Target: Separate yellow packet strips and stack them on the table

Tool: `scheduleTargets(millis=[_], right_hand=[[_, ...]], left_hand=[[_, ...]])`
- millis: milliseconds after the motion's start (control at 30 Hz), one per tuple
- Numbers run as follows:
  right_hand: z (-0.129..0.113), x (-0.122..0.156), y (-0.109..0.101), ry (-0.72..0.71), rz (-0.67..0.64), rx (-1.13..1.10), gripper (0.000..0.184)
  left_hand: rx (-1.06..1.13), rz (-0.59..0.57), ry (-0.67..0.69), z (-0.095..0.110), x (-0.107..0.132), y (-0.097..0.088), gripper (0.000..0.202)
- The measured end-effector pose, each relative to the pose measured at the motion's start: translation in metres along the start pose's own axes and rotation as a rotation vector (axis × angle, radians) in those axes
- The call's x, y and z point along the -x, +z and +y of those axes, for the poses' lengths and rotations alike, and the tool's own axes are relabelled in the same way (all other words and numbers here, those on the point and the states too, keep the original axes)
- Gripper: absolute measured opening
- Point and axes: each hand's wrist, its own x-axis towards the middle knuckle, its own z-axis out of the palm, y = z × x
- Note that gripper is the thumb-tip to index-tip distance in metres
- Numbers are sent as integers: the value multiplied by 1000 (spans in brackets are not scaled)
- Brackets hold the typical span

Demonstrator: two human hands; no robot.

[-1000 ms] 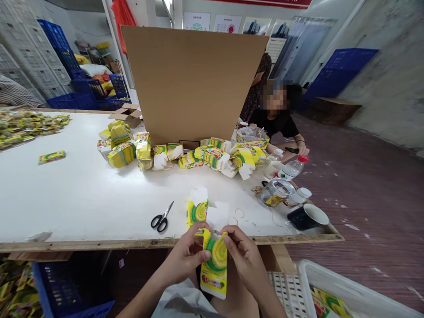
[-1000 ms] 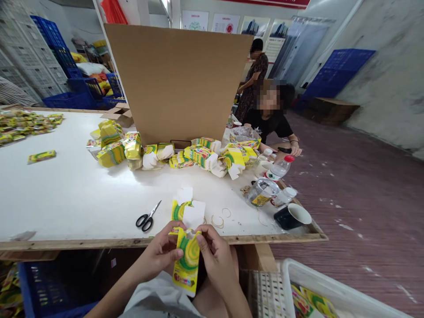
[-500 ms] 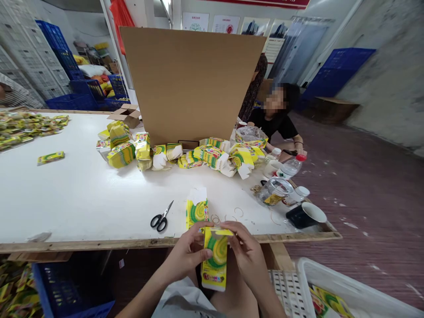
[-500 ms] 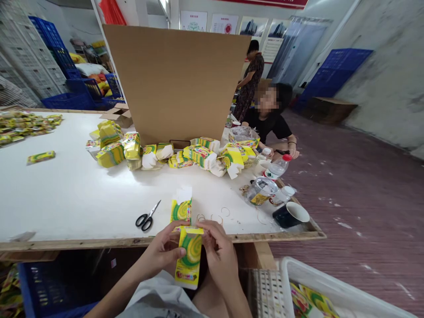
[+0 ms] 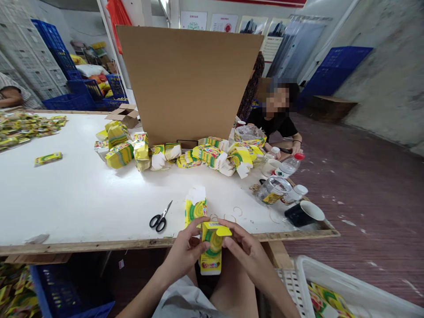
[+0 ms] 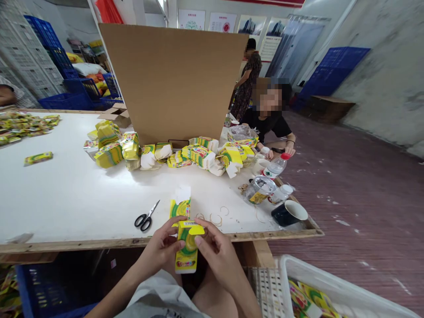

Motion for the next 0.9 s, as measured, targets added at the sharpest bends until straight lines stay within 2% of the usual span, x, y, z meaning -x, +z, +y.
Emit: scheduleTargets(millis=[100,300,400,533,700,900], right_hand=[[1,-1,0,3,12,-33,44],[11,-6,10,14,130,337,35],[9,-7,13,-4,138,403,33],[9,-7,16,3,103,414,37],[13,-6,20,15,165,464,34],[19,-4,14,-24,117,212,29]], left_hand=[[-39,18,3,-4,-1,0,55],[-17,-36,12,1,2,3,56],[47,-64,-22,8,4,4,57],[74,-67,-46,11,3,5,59],[72,-61,-21,6,2,6,57],[209,-89,-48,16,2,4,58]])
